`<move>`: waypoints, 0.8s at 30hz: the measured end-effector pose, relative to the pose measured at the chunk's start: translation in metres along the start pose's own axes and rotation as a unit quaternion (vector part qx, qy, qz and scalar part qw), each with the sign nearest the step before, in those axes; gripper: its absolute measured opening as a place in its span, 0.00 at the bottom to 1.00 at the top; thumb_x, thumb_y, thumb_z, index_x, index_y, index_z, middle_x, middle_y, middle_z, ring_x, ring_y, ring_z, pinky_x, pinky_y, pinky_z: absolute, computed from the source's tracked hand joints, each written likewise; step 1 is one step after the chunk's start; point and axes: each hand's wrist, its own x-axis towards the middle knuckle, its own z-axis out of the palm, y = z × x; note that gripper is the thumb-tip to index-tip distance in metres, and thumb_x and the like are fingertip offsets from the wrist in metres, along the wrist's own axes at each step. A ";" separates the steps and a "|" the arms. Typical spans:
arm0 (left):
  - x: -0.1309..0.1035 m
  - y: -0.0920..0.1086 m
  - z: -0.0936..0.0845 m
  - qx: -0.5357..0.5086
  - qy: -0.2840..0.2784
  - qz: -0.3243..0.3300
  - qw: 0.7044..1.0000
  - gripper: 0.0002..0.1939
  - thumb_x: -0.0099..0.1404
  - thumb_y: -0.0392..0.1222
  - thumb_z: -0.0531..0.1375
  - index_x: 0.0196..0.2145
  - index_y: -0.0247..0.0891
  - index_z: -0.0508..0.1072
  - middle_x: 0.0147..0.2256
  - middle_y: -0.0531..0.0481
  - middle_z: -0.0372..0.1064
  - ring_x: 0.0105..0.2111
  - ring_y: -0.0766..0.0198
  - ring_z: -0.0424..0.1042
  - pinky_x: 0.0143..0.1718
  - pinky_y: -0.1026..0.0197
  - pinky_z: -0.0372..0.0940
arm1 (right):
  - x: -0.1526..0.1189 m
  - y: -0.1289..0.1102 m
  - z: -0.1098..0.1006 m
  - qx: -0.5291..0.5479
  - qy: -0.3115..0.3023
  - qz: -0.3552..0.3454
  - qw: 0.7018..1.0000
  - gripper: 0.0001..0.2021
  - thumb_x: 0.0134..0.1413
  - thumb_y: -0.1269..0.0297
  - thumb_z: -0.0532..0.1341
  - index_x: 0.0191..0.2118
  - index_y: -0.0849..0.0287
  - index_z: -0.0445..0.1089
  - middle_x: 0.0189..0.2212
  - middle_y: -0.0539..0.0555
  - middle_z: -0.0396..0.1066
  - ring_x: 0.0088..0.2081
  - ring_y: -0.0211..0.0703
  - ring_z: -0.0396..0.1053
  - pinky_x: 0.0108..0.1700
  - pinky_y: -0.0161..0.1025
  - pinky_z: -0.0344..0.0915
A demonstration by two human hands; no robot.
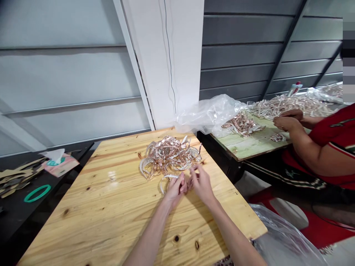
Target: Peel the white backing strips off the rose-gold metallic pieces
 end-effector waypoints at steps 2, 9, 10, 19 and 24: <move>-0.001 0.000 0.000 -0.003 -0.019 -0.005 1.000 0.29 0.60 0.66 0.65 0.22 0.39 0.61 0.14 0.60 0.53 0.17 0.72 0.51 0.26 0.63 0.50 | 0.008 0.000 -0.009 0.020 0.097 -0.009 0.995 0.16 0.63 0.47 0.61 0.41 0.55 0.66 0.29 0.50 0.70 0.23 0.38 0.69 0.21 0.33 0.66; -0.001 0.012 0.008 0.029 -0.010 0.024 0.999 0.29 0.60 0.69 0.62 0.24 0.40 0.60 0.17 0.59 0.54 0.17 0.70 0.55 0.23 0.64 0.52 | -0.004 -0.015 -0.050 -0.068 0.061 -0.046 0.995 0.19 0.67 0.45 0.56 0.33 0.56 0.66 0.22 0.47 0.62 0.22 0.35 0.60 0.24 0.33 0.56; -0.004 0.017 0.008 0.093 -0.013 0.027 0.995 0.29 0.60 0.69 0.63 0.24 0.40 0.61 0.17 0.57 0.57 0.17 0.69 0.57 0.22 0.64 0.51 | -0.011 -0.018 -0.061 -0.097 0.063 -0.052 0.992 0.20 0.69 0.46 0.54 0.32 0.56 0.66 0.20 0.46 0.60 0.22 0.35 0.58 0.25 0.33 0.55; -0.086 0.128 -0.045 0.504 0.018 -0.100 0.858 0.25 0.55 0.59 0.70 0.23 0.35 0.68 0.18 0.57 0.65 0.18 0.71 0.59 0.20 0.71 0.50 | -0.070 -0.038 -0.173 -0.281 -0.137 -0.047 0.949 0.26 0.66 0.50 0.59 0.19 0.57 0.64 0.16 0.46 0.56 0.21 0.34 0.50 0.28 0.36 0.47; -0.135 0.194 -0.143 0.689 0.136 -0.151 0.696 0.27 0.63 0.56 0.62 0.22 0.26 0.69 0.13 0.64 0.57 0.18 0.80 0.57 0.30 0.76 0.48 | -0.073 -0.044 -0.166 -0.295 -0.151 -0.082 0.940 0.18 0.65 0.55 0.62 0.26 0.58 0.76 0.22 0.51 0.70 0.25 0.37 0.63 0.32 0.35 0.55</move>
